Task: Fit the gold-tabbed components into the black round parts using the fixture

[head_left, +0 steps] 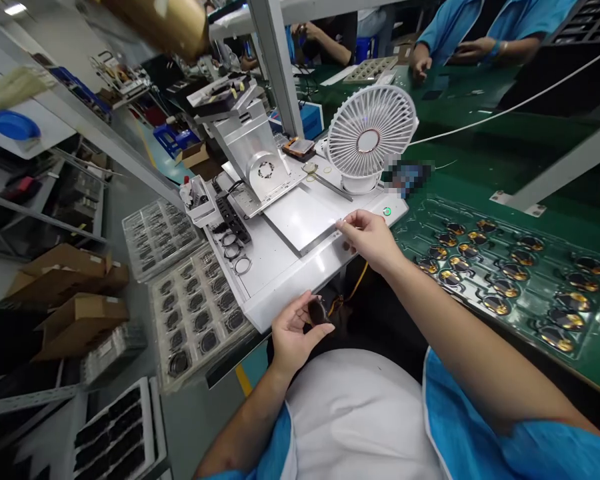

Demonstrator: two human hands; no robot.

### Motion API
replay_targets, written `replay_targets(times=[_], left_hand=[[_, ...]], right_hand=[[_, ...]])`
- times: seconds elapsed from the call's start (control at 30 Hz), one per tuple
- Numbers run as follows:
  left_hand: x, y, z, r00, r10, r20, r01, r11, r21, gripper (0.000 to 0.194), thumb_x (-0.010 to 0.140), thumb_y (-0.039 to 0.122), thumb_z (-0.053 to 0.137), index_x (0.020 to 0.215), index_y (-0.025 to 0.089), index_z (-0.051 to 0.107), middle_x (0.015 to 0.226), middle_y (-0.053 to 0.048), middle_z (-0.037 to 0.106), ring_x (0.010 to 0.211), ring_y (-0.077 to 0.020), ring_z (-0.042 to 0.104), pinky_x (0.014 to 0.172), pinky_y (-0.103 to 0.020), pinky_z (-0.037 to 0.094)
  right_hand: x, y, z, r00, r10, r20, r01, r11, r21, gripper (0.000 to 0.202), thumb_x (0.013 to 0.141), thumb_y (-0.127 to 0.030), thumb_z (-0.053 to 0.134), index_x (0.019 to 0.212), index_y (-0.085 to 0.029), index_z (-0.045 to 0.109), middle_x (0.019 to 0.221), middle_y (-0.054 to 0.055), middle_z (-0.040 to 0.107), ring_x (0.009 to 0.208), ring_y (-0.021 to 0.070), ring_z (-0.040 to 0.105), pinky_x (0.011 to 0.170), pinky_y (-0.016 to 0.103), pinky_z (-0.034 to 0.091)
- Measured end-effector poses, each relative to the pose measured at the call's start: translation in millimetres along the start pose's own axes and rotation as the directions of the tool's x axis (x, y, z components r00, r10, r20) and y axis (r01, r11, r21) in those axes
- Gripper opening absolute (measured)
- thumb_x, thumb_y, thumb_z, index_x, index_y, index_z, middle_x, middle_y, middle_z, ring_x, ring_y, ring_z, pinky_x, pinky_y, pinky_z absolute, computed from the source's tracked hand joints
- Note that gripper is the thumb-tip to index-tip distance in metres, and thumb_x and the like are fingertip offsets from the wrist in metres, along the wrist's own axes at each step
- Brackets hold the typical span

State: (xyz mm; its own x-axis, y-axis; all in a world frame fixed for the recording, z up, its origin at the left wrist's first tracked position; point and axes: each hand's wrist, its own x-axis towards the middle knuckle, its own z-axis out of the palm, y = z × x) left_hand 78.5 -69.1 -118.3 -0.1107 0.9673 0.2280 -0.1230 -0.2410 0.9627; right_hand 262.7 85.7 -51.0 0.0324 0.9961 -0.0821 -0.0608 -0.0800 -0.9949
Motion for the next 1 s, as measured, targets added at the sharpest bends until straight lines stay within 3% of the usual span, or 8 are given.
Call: replay_targets(times=[0.1, 0.2, 0.33, 1.0], left_hand=[[-4, -3, 0.0, 1.000, 0.028, -0.002, -0.027, 0.989, 0.149, 0.070, 0.068, 0.014, 0.092, 0.134, 0.022, 0.069, 0.123, -0.015, 0.077, 0.099, -0.0251, 0.079, 0.085, -0.032, 0.067], [-5, -4, 3.0, 0.996, 0.081, 0.042, -0.089, 0.962, 0.257, 0.073, 0.073, 0.014, 0.089, 0.141, 0.023, 0.063, 0.129, -0.015, 0.075, 0.104, -0.0259, 0.078, 0.089, -0.034, 0.067], [-3, -2, 7.4, 0.982, 0.163, 0.092, -0.184, 0.926, 0.330, 0.072, 0.076, 0.011, 0.085, 0.142, 0.024, 0.061, 0.131, -0.014, 0.074, 0.106, -0.0262, 0.078, 0.091, -0.035, 0.067], [-2, 5, 5.5, 0.953, 0.263, 0.152, -0.304, 0.806, 0.508, 0.059, 0.081, 0.010, 0.079, 0.137, 0.024, 0.066, 0.128, -0.011, 0.076, 0.110, -0.0271, 0.077, 0.088, -0.035, 0.069]], right_hand=[[-42, 8, -6, 0.978, -0.060, 0.202, 0.077, 0.994, -0.076, 0.034, 0.079, -0.043, 0.083, 0.074, -0.019, 0.059, 0.056, -0.005, 0.056, 0.042, 0.0102, 0.051, 0.040, 0.021, 0.041], [-83, 19, -7, 0.933, 0.045, 0.356, -0.027, 0.998, -0.056, 0.034, 0.080, -0.048, 0.079, 0.074, -0.019, 0.062, 0.058, -0.002, 0.060, 0.044, 0.0127, 0.055, 0.043, 0.023, 0.045], [-113, 30, -4, 0.916, 0.127, 0.380, -0.096, 0.991, -0.098, 0.029, 0.084, -0.044, 0.075, 0.075, -0.018, 0.066, 0.062, 0.002, 0.066, 0.046, 0.0136, 0.058, 0.044, 0.023, 0.046], [-120, 37, -1, 0.946, 0.082, 0.312, -0.015, 0.977, -0.212, 0.024, 0.083, -0.039, 0.073, 0.071, -0.018, 0.070, 0.059, 0.003, 0.066, 0.047, 0.0139, 0.056, 0.044, 0.024, 0.042]])
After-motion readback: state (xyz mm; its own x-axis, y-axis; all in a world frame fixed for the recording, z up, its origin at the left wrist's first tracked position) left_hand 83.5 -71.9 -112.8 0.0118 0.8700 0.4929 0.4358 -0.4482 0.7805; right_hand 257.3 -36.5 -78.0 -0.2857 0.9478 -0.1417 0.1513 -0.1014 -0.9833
